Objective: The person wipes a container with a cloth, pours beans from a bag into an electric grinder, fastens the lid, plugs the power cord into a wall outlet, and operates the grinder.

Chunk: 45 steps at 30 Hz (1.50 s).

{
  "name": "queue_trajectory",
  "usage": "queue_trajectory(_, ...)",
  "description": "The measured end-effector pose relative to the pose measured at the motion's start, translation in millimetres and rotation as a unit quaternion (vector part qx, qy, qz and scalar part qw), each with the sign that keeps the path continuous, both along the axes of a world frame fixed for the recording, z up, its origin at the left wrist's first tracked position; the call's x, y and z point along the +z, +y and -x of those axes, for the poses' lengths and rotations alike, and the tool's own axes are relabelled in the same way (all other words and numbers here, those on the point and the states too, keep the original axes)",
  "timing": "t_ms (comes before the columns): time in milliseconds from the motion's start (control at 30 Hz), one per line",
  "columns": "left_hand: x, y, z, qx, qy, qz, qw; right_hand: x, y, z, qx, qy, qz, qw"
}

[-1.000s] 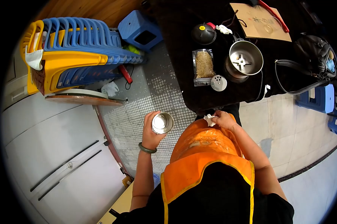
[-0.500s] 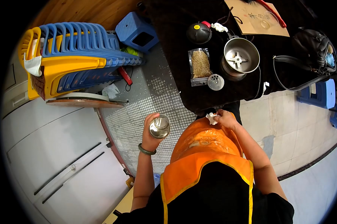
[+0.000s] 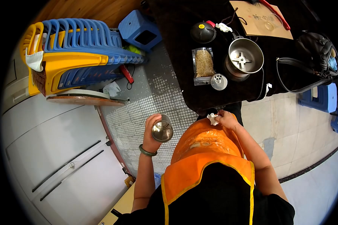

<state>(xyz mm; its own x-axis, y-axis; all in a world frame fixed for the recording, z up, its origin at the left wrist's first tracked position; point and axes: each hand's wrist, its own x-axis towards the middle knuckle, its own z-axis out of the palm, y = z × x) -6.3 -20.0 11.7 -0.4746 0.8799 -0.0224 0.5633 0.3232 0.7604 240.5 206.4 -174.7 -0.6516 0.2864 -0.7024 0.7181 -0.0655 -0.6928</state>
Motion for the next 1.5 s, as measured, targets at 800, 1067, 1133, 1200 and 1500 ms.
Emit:
queue_trajectory(800,11,21,-5,-0.010,0.002,0.044,0.999,19,3,-6,-0.025,-0.014,0.011,1.000)
queue_trajectory(1067,-25,4,-11,0.146,-0.224,0.038,0.963,94,25,34,-0.186,0.149,0.147,0.960)
queue_trajectory(1133,-32,5,-14,0.156,-0.241,0.043,0.957,125,42,60,-0.226,0.185,0.180,0.939)
queue_trajectory(1200,-25,14,-19,0.155,-0.201,0.039,0.966,133,53,81,-0.248,0.203,0.160,0.934)
queue_trajectory(1500,-42,8,-26,0.190,-0.178,0.012,0.965,135,55,123,-0.201,0.222,0.155,0.941)
